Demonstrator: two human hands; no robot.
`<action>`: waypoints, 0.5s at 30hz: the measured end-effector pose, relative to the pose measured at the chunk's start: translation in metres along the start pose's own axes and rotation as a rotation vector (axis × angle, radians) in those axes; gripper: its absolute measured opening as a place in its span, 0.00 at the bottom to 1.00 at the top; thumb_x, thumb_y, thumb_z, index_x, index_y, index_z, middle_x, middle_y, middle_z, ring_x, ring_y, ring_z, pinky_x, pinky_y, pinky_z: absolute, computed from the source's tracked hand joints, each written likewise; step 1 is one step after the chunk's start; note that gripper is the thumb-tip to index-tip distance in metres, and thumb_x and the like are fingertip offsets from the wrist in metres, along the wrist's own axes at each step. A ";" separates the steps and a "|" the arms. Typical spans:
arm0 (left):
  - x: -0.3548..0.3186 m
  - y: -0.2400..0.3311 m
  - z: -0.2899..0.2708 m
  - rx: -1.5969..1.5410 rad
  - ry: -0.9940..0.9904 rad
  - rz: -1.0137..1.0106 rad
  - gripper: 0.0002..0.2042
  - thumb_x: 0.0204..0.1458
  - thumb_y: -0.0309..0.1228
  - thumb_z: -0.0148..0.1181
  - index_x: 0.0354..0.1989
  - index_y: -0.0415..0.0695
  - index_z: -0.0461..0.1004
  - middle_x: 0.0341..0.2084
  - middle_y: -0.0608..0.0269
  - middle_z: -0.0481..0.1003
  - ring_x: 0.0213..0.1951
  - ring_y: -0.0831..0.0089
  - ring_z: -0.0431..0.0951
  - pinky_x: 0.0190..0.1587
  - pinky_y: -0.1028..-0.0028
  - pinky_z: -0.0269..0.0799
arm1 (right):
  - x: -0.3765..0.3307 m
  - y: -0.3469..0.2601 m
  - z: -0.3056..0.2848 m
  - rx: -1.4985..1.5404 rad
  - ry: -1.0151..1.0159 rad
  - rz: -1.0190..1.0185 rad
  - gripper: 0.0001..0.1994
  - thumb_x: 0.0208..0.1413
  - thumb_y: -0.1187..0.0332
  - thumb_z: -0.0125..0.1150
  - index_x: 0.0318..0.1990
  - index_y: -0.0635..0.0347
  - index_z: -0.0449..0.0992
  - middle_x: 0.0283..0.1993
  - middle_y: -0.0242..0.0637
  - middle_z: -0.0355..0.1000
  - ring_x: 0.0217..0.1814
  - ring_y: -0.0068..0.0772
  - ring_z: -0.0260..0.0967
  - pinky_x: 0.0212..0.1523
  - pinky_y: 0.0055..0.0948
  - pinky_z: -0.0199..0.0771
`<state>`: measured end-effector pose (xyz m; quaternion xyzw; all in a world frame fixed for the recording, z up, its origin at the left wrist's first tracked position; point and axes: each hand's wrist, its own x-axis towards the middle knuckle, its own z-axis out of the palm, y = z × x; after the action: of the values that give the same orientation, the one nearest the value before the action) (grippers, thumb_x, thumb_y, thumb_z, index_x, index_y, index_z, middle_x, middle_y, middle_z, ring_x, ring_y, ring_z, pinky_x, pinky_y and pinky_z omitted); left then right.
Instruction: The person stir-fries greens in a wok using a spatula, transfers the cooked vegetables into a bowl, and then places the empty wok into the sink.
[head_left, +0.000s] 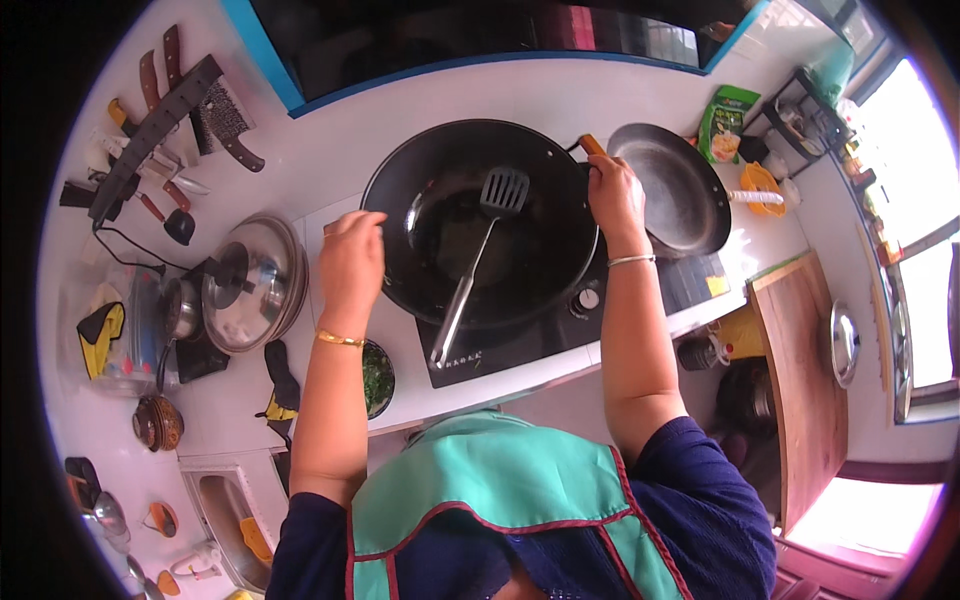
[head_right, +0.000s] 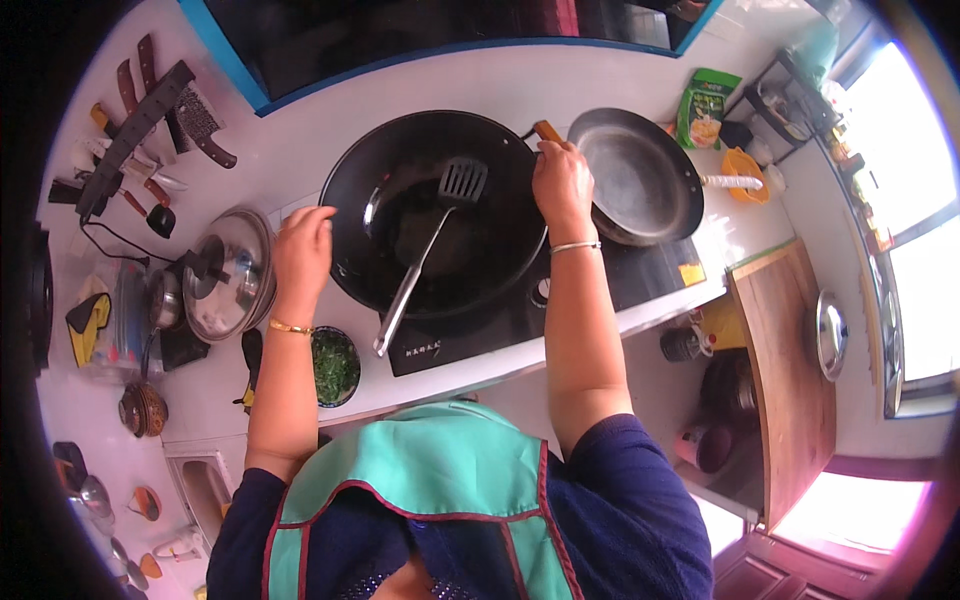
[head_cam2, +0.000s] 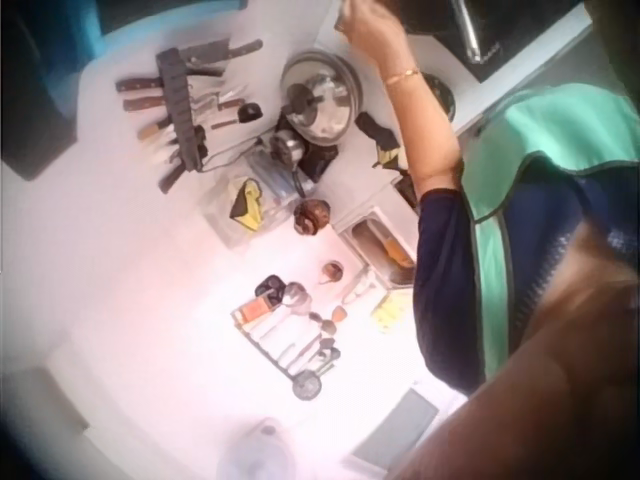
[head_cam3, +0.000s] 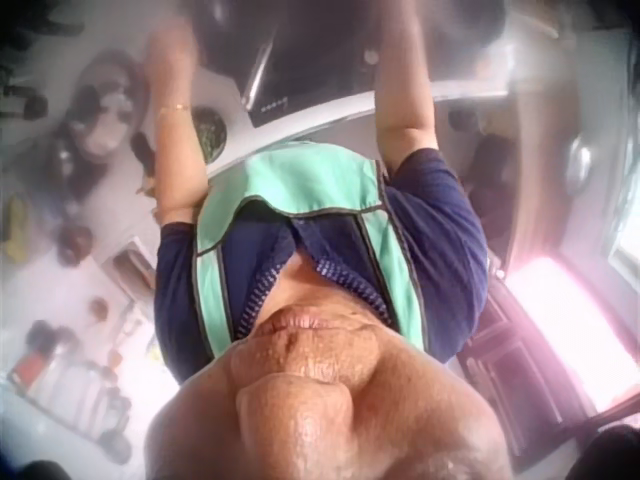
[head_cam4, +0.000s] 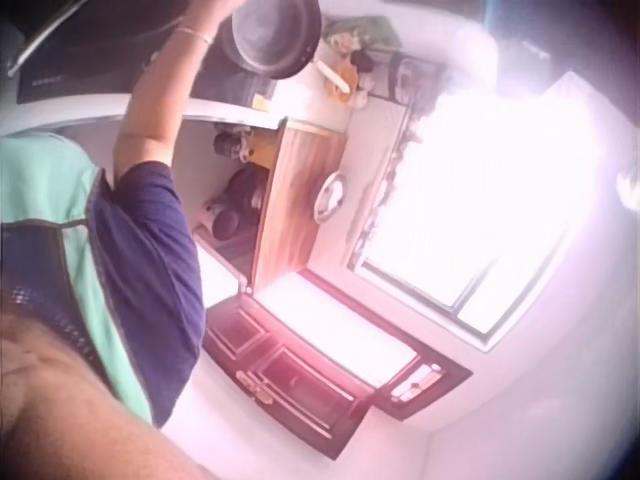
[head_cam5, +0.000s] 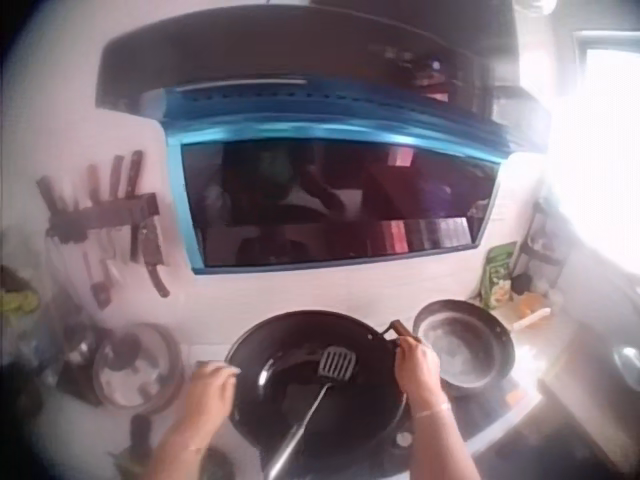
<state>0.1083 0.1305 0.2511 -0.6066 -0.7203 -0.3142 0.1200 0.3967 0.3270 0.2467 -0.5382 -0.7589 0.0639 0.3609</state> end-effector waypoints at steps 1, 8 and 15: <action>0.007 -0.003 0.000 0.008 0.005 -0.015 0.08 0.52 0.27 0.55 0.41 0.43 0.75 0.39 0.55 0.75 0.42 0.55 0.74 0.45 0.63 0.70 | 0.010 0.003 0.003 -0.049 0.014 -0.011 0.12 0.52 0.71 0.54 0.43 0.56 0.77 0.44 0.45 0.73 0.47 0.49 0.71 0.47 0.43 0.73; -0.007 -0.055 -0.005 0.112 -0.137 -0.551 0.17 0.56 0.37 0.53 0.49 0.40 0.70 0.40 0.48 0.75 0.43 0.55 0.75 0.46 0.61 0.70 | 0.058 0.053 0.032 -0.192 -0.267 0.146 0.17 0.56 0.59 0.49 0.46 0.59 0.76 0.43 0.50 0.74 0.46 0.53 0.72 0.48 0.46 0.71; -0.031 -0.066 0.000 -0.353 -0.147 -0.808 0.17 0.55 0.39 0.53 0.46 0.39 0.71 0.23 0.58 0.76 0.27 0.69 0.78 0.32 0.69 0.71 | 0.053 0.047 0.023 -0.014 -0.258 0.192 0.16 0.54 0.56 0.51 0.40 0.57 0.80 0.37 0.50 0.75 0.43 0.53 0.73 0.45 0.44 0.71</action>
<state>0.0532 0.1015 0.2134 -0.3083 -0.8414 -0.4101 -0.1696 0.4105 0.3990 0.2322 -0.5980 -0.7447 0.1612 0.2488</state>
